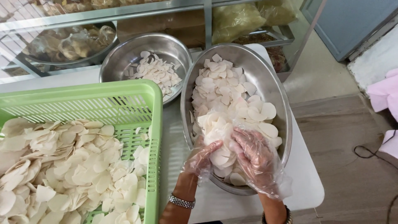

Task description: The person sorts thin, white, circular food slices by hand, transferring them from a green basket into a large metal bowl. They repeatedly lift handfuls of slices and place them into the bowl, occasionally adjusting the pile.

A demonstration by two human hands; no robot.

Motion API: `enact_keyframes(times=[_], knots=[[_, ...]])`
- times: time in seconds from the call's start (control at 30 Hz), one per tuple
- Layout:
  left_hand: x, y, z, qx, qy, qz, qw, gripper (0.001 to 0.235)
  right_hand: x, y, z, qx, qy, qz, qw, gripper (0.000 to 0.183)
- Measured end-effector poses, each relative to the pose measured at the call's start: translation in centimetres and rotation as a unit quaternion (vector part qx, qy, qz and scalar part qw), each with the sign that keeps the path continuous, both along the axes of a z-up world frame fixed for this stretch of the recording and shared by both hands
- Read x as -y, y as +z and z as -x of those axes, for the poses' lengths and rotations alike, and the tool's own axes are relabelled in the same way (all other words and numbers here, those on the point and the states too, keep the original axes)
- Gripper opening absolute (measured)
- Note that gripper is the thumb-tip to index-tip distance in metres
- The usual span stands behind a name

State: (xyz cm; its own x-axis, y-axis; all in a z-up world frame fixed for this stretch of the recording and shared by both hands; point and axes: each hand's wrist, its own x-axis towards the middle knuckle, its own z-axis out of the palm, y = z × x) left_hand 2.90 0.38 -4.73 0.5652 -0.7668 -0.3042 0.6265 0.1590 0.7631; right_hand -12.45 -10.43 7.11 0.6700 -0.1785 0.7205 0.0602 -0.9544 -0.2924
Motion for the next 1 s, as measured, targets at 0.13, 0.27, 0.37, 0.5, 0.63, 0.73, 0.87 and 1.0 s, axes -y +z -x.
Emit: enact_keyframes(times=[0.13,0.27,0.37,0.5,0.63,0.73,0.87,1.0], knots=[[0.2,-2.7,-1.1,-0.232,-0.122,0.179,0.948,0.070,-0.3,-0.3,-0.6,0.062,0.045,-0.149,0.986,0.027],[-0.3,-12.2,-2.9,0.198,-0.120,0.302,0.925,0.037,2.0,-6.6,-0.8,0.162,-0.067,-0.144,0.974,0.006],[0.3,-8.8,-2.3,-0.337,-0.193,0.257,0.885,0.081,2.7,-7.3,0.4,0.189,-0.053,-0.224,0.955,0.005],[0.0,3.4,0.9,-0.163,0.058,-0.046,0.984,0.063,3.3,-7.6,1.4,0.227,-0.026,-0.341,0.912,0.010],[-0.5,4.6,1.1,-0.113,0.052,-0.011,0.992,0.057,3.2,-4.8,2.1,0.198,-0.060,-0.309,0.928,0.018],[-0.2,-0.4,0.2,-0.130,0.053,0.001,0.990,0.066,1.7,-0.5,2.6,0.111,-0.056,-0.159,0.980,0.033],[0.2,-2.5,-0.5,-0.182,-0.010,0.043,0.982,0.056,-2.1,1.0,0.5,0.064,0.015,-0.298,0.952,0.030],[0.8,-4.4,-2.9,-0.463,-0.502,0.406,0.607,0.103,-1.5,1.0,0.1,-0.001,0.022,-0.153,0.988,0.032]])
